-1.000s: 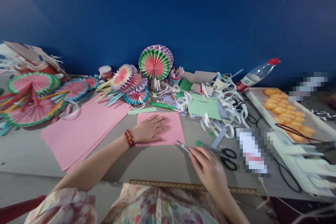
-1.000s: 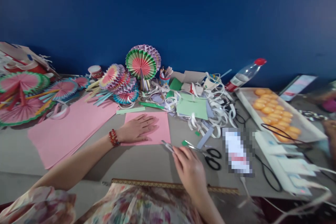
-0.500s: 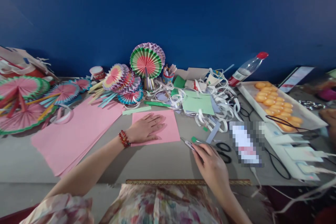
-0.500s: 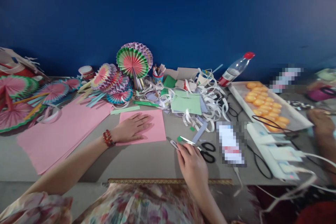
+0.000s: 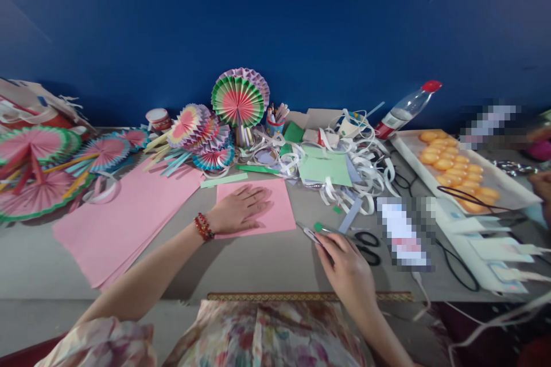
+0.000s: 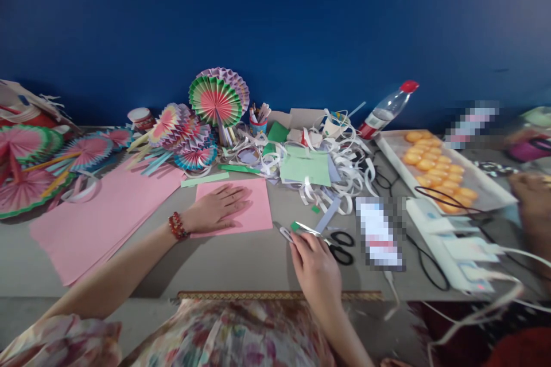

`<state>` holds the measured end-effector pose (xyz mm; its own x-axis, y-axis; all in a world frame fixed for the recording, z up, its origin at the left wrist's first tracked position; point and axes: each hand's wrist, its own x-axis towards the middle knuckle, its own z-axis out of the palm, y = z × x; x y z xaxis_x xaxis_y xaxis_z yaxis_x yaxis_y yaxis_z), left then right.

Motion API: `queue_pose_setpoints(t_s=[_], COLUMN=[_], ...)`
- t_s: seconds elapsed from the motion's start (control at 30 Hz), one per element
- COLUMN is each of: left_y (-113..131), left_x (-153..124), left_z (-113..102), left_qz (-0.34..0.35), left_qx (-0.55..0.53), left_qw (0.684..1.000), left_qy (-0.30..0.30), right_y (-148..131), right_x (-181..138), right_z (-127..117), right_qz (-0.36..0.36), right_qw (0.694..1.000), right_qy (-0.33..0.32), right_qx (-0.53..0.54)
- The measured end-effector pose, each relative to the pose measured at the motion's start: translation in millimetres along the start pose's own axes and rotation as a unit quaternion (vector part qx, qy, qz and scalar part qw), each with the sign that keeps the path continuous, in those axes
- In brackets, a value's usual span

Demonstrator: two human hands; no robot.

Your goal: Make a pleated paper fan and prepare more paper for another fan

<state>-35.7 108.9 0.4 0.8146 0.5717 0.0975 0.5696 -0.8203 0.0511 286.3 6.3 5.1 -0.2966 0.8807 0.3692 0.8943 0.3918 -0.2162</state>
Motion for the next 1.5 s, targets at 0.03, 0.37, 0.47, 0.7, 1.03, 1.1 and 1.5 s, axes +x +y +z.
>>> queue_pose_setpoints(t_s=[0.03,0.37,0.47,0.7,1.03,1.1,1.5], left_y=[0.1,0.1,-0.5,-0.6,0.4,0.5,-0.3], left_x=[0.0,0.3,0.0,-0.9,0.2,0.1,-0.8], left_z=[0.1,0.4,0.9,0.8,-0.2,-0.2,1.0], left_qz=[-0.001,0.004,0.005,0.005,0.002,0.002,-0.001], left_qx=[-0.001,0.004,0.004,0.002,-0.001,-0.001,-0.004], left_qw=[1.000,1.000,1.000,1.000,1.000,1.000,1.000], left_qy=[0.001,0.010,0.009,0.005,0.006,0.003,-0.004], right_y=[-0.1,0.4,-0.2,-9.4,-30.3,-37.8,-79.0], right_x=[0.3,-0.9,-1.6,2.4,9.2,12.4,30.1], right_z=[-0.3,2.7,3.7,3.3,7.0,8.8,23.9], right_qz=[-0.001,-0.004,0.000,-0.013,-0.058,-0.065,-0.115], right_qw=[1.000,1.000,1.000,1.000,0.997,0.996,0.987], right_qy=[-0.002,-0.005,-0.005,-0.016,-0.042,-0.055,-0.092], right_qx=[-0.001,0.010,0.018,0.009,0.002,0.016,0.058])
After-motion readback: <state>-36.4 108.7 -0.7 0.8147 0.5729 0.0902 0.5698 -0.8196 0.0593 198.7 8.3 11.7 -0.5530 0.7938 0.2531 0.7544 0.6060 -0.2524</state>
